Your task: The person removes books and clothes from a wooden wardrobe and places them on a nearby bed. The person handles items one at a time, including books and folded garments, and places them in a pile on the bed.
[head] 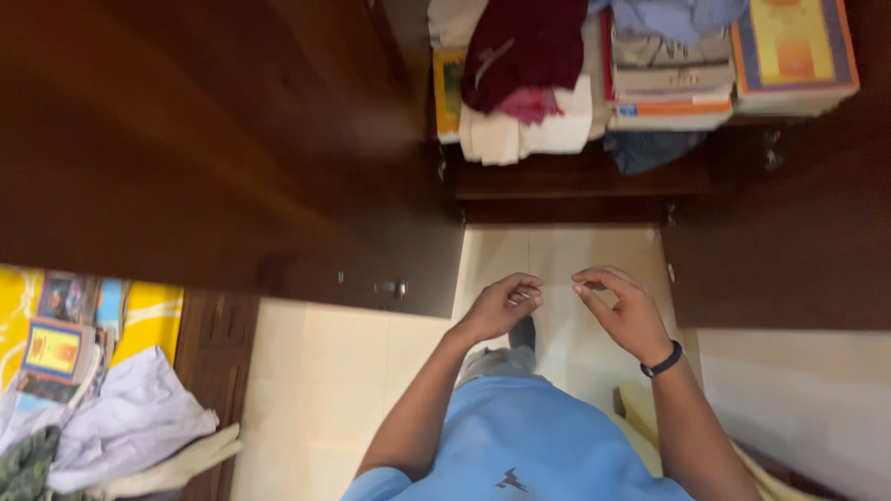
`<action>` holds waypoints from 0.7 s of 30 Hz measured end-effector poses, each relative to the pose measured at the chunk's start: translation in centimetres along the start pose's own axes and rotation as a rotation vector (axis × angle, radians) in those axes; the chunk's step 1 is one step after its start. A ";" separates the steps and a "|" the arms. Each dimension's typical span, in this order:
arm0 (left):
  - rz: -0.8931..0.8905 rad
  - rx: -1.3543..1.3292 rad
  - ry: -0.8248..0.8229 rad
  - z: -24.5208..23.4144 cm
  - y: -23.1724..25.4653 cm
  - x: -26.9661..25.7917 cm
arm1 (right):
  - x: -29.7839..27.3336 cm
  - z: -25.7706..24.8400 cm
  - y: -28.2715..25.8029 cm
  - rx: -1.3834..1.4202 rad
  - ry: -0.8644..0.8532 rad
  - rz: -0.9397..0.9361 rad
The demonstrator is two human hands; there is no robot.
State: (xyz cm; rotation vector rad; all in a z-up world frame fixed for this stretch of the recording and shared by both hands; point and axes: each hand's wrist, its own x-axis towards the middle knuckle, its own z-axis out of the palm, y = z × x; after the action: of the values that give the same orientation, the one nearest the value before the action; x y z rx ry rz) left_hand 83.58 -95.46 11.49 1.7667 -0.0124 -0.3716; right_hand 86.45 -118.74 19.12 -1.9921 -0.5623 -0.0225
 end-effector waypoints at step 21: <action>0.117 -0.018 0.383 -10.5 7.4 24.1 | 33.7 -4.4 10.9 -0.153 -0.152 -0.037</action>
State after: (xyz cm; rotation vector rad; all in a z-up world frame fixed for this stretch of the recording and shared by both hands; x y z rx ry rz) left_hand 110.56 -92.21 14.65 1.7849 0.1598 0.0542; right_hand 121.76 -113.85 20.60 -2.1445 -0.7132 0.0652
